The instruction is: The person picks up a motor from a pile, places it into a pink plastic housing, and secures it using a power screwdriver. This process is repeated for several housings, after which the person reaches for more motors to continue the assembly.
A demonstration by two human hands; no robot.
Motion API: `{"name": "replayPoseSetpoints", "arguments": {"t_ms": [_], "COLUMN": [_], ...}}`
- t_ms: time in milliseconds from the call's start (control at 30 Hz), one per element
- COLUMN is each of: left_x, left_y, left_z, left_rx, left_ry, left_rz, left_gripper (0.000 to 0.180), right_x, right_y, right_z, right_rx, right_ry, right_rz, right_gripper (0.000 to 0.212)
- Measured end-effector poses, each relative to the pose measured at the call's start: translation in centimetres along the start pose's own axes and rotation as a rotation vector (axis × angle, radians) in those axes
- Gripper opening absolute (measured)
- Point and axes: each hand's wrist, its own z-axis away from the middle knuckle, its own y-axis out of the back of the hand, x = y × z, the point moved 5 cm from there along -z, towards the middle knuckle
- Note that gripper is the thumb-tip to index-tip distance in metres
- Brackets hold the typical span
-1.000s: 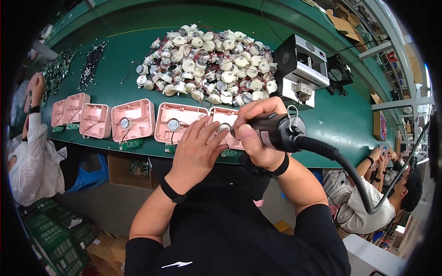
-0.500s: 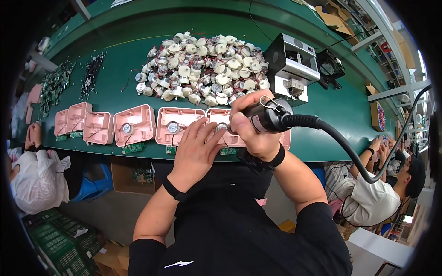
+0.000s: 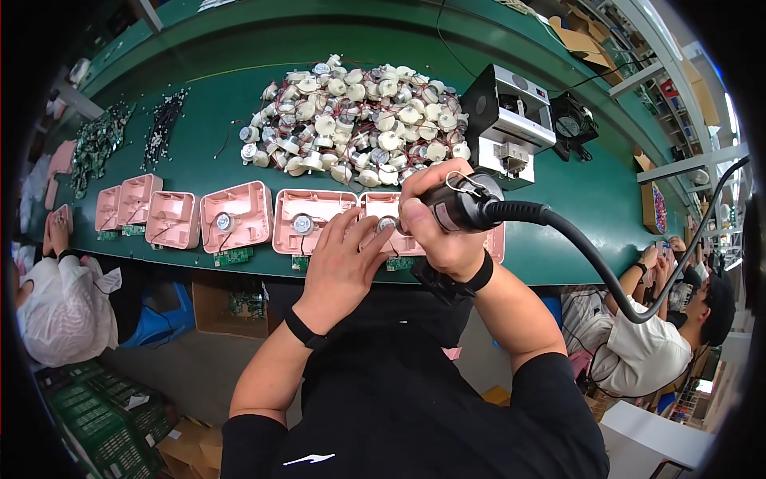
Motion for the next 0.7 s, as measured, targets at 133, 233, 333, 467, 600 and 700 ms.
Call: {"name": "replayPoseSetpoints", "arguments": {"t_ms": [133, 233, 333, 467, 600, 700], "left_x": [-0.2, 0.0, 0.1, 0.5, 0.5, 0.5], "left_y": [0.0, 0.0, 0.2, 0.2, -0.4, -0.4], "left_z": [0.0, 0.2, 0.1, 0.1, 0.1, 0.3], "left_rx": [0.005, -0.003, -0.006, -0.006, -0.009, -0.021], "left_ry": [0.000, 0.003, -0.006, -0.012, -0.030, -0.032], "left_rz": [-0.024, -0.031, -0.042, -0.044, -0.036, -0.029], "left_gripper": [0.042, 0.041, 0.041, 0.041, 0.041, 0.041], "right_x": [-0.1, 0.4, -0.1, 0.3, 0.7, -0.1], "right_y": [0.1, 0.3, -0.1, 0.3, 0.4, 0.1], "right_z": [-0.5, -0.5, -0.5, -0.3, 0.3, -0.4], "right_rx": [0.019, 0.007, 0.028, 0.044, 0.084, 0.097], "right_ry": [0.003, -0.016, 0.089, 0.119, 0.030, 0.033], "right_rz": [0.037, 0.077, 0.133, 0.197, 0.184, 0.210], "right_gripper": [0.029, 0.030, 0.030, 0.029, 0.028, 0.026]}}
